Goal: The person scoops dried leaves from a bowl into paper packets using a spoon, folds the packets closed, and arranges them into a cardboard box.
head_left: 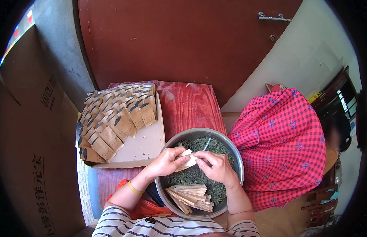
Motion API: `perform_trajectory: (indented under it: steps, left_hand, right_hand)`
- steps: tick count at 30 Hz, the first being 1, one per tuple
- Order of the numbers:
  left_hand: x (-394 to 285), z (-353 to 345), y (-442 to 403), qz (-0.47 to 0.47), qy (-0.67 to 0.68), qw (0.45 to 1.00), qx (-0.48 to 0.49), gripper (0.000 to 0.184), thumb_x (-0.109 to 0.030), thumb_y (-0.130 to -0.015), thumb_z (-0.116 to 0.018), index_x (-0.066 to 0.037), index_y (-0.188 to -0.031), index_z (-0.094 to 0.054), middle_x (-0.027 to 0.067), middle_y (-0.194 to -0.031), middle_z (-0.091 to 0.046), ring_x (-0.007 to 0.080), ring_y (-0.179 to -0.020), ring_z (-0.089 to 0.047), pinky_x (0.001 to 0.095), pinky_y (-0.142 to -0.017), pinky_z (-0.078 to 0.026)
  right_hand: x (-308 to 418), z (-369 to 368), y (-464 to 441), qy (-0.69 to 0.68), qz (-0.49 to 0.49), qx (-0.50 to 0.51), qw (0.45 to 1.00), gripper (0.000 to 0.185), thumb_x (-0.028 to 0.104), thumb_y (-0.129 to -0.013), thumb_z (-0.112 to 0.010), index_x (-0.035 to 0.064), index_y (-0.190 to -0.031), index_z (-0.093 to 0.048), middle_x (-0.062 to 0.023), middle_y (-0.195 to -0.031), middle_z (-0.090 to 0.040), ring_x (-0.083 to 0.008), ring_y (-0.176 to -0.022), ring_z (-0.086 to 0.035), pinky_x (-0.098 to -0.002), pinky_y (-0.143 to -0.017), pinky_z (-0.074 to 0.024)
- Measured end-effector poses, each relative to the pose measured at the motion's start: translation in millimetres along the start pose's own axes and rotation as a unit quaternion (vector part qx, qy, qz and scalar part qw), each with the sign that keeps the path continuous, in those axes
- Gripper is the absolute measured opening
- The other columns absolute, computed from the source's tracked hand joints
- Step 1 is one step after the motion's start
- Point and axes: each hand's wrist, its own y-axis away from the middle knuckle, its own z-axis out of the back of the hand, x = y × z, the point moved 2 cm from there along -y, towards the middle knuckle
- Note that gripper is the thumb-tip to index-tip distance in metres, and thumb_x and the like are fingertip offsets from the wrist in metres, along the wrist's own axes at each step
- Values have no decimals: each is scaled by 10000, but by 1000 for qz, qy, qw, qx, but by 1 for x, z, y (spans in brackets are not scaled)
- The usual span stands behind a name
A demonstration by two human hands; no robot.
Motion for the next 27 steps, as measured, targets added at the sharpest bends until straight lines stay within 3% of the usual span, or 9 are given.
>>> perform_trajectory:
  steps: [3, 7, 9, 10, 12, 15, 17, 23, 27]
  left_hand:
    - [1, 0, 0, 13, 4, 1000, 8, 237, -203, -1008, -592, 23, -936, -603, 85, -728, -575, 99, -725, -500, 332, -661, -473]
    - [3, 0, -1, 5, 18, 1000, -4, 252, -218, -1017, -576, 22, -944, -600, 98, -736, -581, 114, -723, -511, 340, -668, -479]
    - [2, 1, -1, 14, -5, 1000, -11, 242, -210, -1016, -570, 24, -965, -604, 102, -751, -591, 128, -734, -540, 339, -688, -489]
    - [1, 1, -1, 13, -4, 1000, -11, 242, -210, -1016, -570, 24, -965, -604, 102, -751, -591, 128, -734, -540, 339, -688, -489]
    - [-1, 1, -1, -12, -27, 999, -30, 199, -187, -1018, -584, 4, -1028, -638, -1, -829, -607, 66, -781, -540, 266, -685, -482]
    - [5, 1, -2, -53, -9, 998, -46, 178, -170, -1010, -593, 2, -1029, -631, 7, -861, -630, 71, -803, -564, 264, -702, -495]
    - [5, 1, -2, -34, -2, 998, -50, 169, -161, -1010, -590, 2, -1035, -628, 21, -912, -645, 79, -839, -575, 268, -735, -500]
    - [11, 5, -6, -78, 62, 993, -68, 141, -133, -1009, -577, -4, -1039, -626, 84, -1168, -639, 133, -1019, -582, 298, -892, -481]
    - [17, 6, -8, -74, 167, 982, -49, 131, -139, -1004, -591, -18, -1023, -640, 94, -1254, -598, 138, -1097, -559, 311, -961, -448]
  right_hand:
    - [2, 0, 0, 17, -8, 60, 998, 127, 67, -894, -699, 19, -1008, -673, -132, -881, -707, -252, -742, -714, -343, -650, -553]
    - [-3, 4, 1, -1, -19, -22, 1000, 86, 73, -894, -686, 24, -956, -653, -135, -895, -676, -311, -806, -691, -381, -693, -546]
    - [-10, 11, 2, 5, -81, 2, 997, 90, 47, -894, -685, 2, -971, -673, -119, -897, -679, -248, -783, -675, -331, -691, -525]
    - [-14, 13, 1, 13, -97, 41, 994, 108, 96, -911, -681, 6, -969, -677, -118, -883, -678, -249, -786, -674, -346, -695, -521]
    - [-28, 13, 4, 44, -80, 85, 992, 132, 132, -920, -678, 10, -970, -679, -117, -868, -676, -248, -790, -677, -359, -697, -521]
    - [-32, 7, 3, 65, -70, 130, 987, 214, 237, -924, -690, 28, -970, -686, -119, -842, -677, -249, -808, -690, -384, -713, -522]
    - [-30, 4, 1, 8, -145, 129, 981, 253, 259, -910, -716, 14, -967, -682, -120, -878, -693, -234, -832, -703, -364, -739, -536]
    - [-34, -11, 3, -61, -193, 136, 970, 488, 312, -866, -782, 5, -1190, -587, -121, -1004, -711, -189, -878, -705, -331, -798, -557]
    - [-42, -19, 5, -127, -214, 46, 967, 546, 298, -868, -785, 3, -1262, -547, -169, -1113, -685, -187, -928, -685, -335, -810, -554]
